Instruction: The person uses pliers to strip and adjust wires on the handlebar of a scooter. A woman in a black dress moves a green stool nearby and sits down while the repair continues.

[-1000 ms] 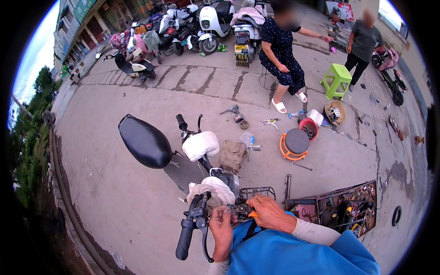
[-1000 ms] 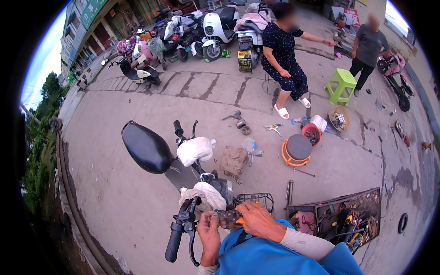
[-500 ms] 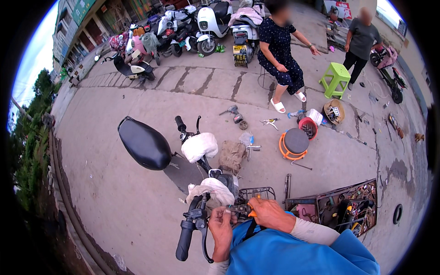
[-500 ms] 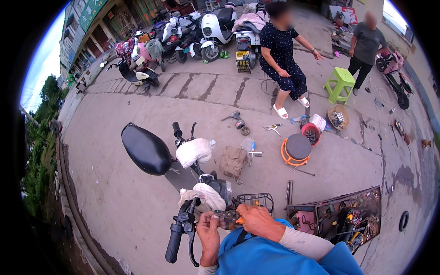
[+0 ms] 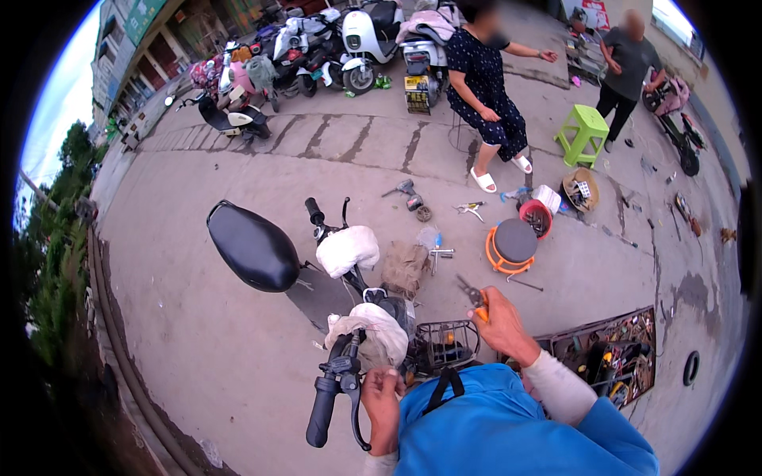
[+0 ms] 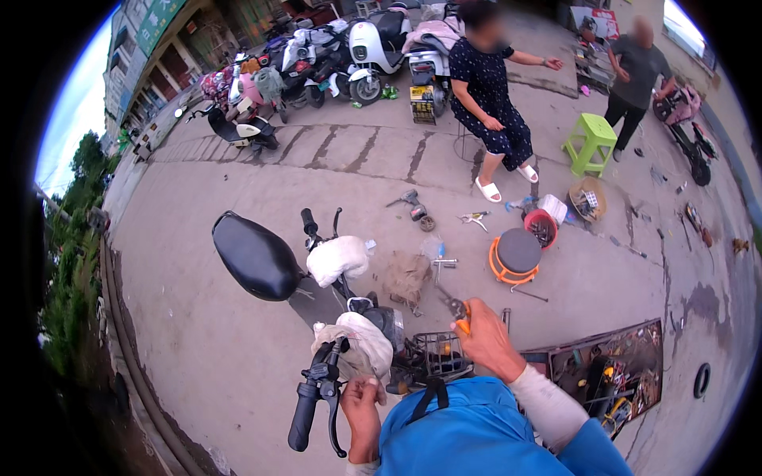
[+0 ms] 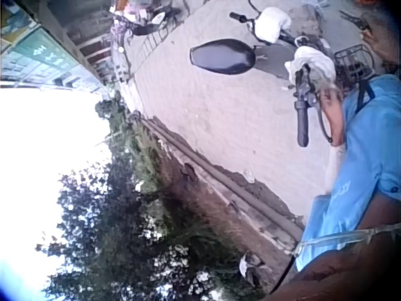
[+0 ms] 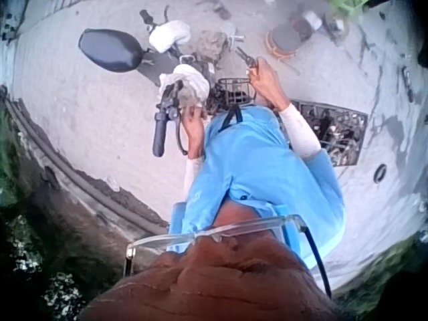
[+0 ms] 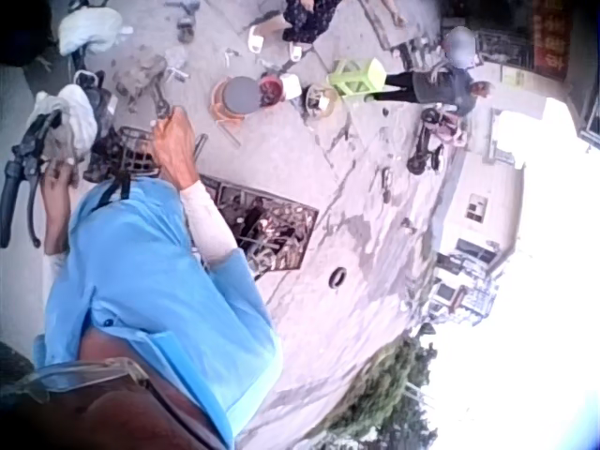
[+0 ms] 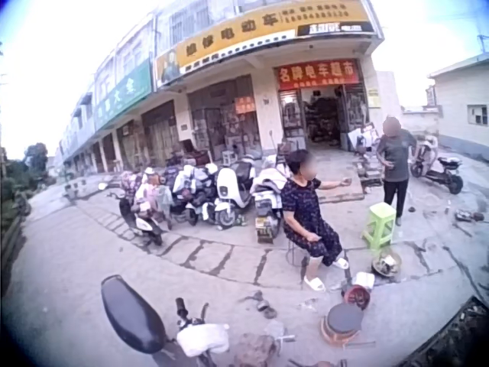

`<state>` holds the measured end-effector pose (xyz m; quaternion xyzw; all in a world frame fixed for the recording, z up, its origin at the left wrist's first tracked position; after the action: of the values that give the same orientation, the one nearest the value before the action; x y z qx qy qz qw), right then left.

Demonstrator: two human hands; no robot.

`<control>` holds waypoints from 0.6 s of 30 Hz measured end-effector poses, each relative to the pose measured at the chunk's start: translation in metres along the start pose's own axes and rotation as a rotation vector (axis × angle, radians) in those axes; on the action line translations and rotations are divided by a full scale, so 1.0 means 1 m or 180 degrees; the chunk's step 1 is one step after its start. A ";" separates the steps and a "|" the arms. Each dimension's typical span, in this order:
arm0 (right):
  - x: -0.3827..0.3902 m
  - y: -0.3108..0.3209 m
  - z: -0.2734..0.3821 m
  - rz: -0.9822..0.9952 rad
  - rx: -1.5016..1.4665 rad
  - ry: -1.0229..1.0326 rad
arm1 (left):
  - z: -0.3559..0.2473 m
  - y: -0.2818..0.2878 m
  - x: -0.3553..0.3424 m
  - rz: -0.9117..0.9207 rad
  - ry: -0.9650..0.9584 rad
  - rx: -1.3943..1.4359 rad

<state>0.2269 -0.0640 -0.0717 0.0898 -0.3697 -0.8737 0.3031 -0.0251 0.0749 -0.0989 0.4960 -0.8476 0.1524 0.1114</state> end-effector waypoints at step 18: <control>0.065 -0.027 -0.002 0.0110 0.1769 0.1020 | 0.002 -0.034 -0.010 0.0710 -0.0540 -0.1225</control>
<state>0.1629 -0.0894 -0.0871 0.2993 -0.5433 -0.7087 0.3361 0.0096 0.0662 -0.0985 0.3799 -0.9169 -0.0428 0.1148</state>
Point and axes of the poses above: each hand's wrist, its own x-axis away from the middle knuckle, its own y-axis out of the back of the hand, z = x × y, the point moved 3 cm from there along -x, towards the middle knuckle, and after that the axes turned 2 degrees about x, right-handed, at the moved point
